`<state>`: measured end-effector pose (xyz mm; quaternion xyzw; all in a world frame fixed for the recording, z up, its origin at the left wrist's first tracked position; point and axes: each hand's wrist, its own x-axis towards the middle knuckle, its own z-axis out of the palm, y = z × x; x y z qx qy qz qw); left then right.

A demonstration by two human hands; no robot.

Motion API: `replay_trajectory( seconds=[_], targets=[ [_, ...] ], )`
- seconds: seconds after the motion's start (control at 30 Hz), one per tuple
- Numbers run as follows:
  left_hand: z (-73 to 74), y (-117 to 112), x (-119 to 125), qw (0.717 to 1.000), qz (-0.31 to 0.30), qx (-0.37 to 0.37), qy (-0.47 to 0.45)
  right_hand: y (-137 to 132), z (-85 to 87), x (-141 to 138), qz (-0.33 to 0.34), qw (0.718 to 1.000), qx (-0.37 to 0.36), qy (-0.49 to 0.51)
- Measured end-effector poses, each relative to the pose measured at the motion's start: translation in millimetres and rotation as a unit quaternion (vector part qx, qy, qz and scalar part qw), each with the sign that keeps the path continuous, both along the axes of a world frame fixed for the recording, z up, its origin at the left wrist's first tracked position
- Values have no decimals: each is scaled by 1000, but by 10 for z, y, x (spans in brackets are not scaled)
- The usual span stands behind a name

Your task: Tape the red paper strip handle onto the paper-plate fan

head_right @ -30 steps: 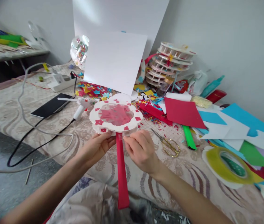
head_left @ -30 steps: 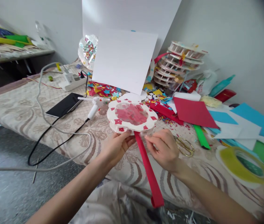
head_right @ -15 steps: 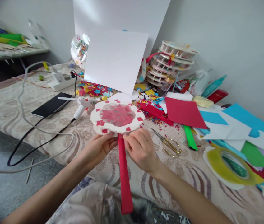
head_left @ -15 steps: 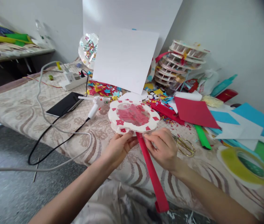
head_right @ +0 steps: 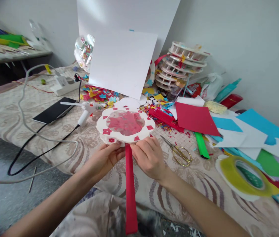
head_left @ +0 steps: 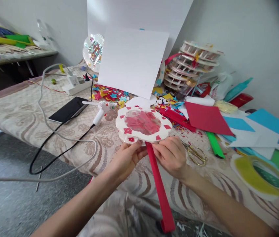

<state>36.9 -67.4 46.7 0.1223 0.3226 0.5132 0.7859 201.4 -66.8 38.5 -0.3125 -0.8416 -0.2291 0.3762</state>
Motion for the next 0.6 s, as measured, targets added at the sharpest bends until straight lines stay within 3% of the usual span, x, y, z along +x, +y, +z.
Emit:
replay_trajectory(
  seconds=[0.6],
  targets=[
    [61, -12, -6, 1000, -1, -13, -5, -40, 174, -7, 15, 996, -19, -85]
  ],
)
